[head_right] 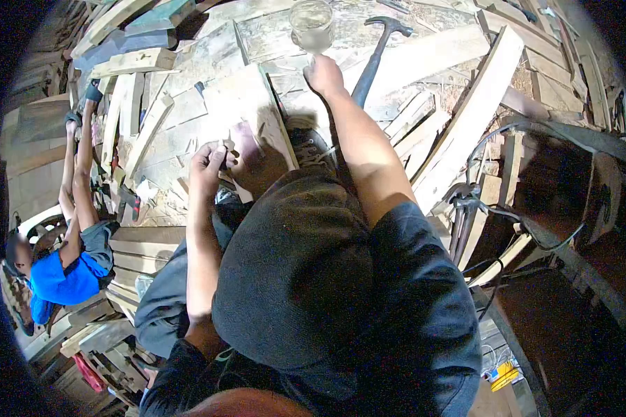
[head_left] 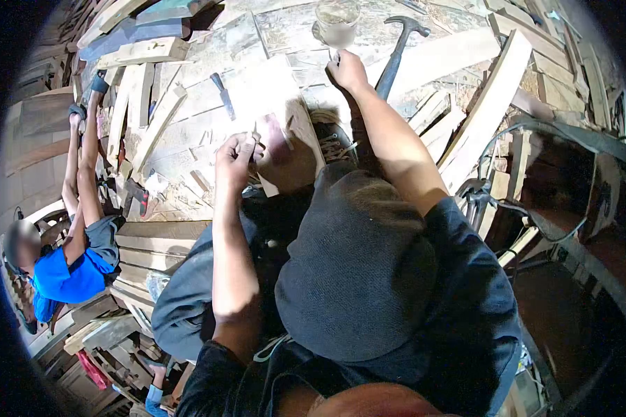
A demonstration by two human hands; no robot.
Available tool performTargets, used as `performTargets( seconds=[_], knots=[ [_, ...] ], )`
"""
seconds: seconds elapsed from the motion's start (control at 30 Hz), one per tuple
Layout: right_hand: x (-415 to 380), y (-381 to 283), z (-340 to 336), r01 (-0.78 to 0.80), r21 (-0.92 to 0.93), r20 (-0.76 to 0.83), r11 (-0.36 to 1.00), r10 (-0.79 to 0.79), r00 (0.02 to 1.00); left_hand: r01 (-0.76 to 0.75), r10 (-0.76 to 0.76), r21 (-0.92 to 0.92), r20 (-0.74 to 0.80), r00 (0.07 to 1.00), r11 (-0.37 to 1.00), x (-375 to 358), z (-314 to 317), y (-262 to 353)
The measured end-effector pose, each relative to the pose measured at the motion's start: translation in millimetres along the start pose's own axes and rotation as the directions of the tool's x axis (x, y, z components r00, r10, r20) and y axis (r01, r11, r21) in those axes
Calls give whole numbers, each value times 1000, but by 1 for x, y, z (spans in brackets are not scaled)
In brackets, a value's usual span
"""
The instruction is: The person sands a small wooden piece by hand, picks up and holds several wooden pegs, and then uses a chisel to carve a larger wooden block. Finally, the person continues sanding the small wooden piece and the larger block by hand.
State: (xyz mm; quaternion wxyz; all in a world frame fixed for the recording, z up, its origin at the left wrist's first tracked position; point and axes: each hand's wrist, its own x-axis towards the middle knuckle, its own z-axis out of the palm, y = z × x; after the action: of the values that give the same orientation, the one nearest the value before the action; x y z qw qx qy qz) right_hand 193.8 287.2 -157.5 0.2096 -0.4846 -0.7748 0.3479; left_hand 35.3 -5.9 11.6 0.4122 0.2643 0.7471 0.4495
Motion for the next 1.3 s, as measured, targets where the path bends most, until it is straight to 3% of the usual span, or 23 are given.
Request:
performTargets(
  seconds=[0.03,0.07,0.17,0.2,0.3,0.33,0.43,0.5,0.57,0.63,0.7,0.83,0.87,0.9,0.97,1.0,1.03,1.1,1.13,1.17,1.23,1.27,1.3],
  knots=[
    [-5,-2,-4,-17,75,-5,997,17,1000,9,-9,-22,2,1000,1000,1,1,1],
    [-13,-7,-7,61,256,-135,965,-26,990,36,-39,-71,-42,998,997,0,1,0],
    [-8,7,9,72,681,-177,729,68,982,-45,43,-61,-36,998,997,-3,6,14],
    [-11,4,-5,-218,828,126,517,206,970,-13,12,-58,-30,999,998,-3,6,18],
    [-22,-11,-25,-346,937,350,-51,162,923,-15,11,-92,-43,999,996,-5,5,20],
    [-26,-21,-30,-373,921,389,-115,197,900,-19,17,-93,-20,1000,995,-3,3,16],
    [-10,7,-3,-428,886,407,177,144,902,-20,19,-95,-13,1000,995,-5,4,20],
    [-7,1,2,-136,608,223,782,-4,975,-41,38,-131,-29,999,991,-7,7,17],
    [-15,-11,8,140,335,57,932,-169,984,-36,32,-134,-28,999,990,-5,7,14],
    [-20,-24,3,334,32,221,942,-333,917,-42,39,-136,-20,999,990,-2,5,11],
    [-24,-27,15,515,-81,335,854,-463,821,-45,45,-147,-5,999,988,-1,5,10],
    [-16,-28,41,581,-377,467,721,-394,792,-69,74,-167,29,997,984,2,3,4],
    [-20,-31,30,627,-296,429,720,-487,761,-84,89,-151,28,996,985,-1,3,6],
    [-16,-41,27,531,-298,408,793,-397,822,-78,84,-165,28,996,983,-1,1,6],
    [-10,-32,28,235,-69,185,970,-219,958,-68,74,-194,27,997,979,-1,-1,4],
    [-8,-23,32,134,370,28,919,-155,988,-69,73,-163,19,997,984,-2,-2,7],
    [3,-18,37,-180,725,146,665,107,984,-35,38,-165,13,999,986,1,-1,11],
    [6,-28,10,-396,787,325,472,228,918,-81,80,-208,-13,997,975,-4,6,18],
    [19,-11,24,-289,773,275,565,113,955,-88,89,-211,-5,996,974,-5,7,19],
    [21,-14,28,-47,520,78,853,8,997,-96,99,-215,2,995,972,-4,8,20],
    [22,-18,32,109,289,206,951,-173,963,-97,102,-223,9,995,970,-4,8,20],
    [17,-35,25,124,77,359,989,-144,922,-91,95,-226,9,995,970,-4,8,20],
    [10,-44,23,300,-163,355,940,-228,907,-84,88,-227,8,996,970,-3,7,19]
  ],
)
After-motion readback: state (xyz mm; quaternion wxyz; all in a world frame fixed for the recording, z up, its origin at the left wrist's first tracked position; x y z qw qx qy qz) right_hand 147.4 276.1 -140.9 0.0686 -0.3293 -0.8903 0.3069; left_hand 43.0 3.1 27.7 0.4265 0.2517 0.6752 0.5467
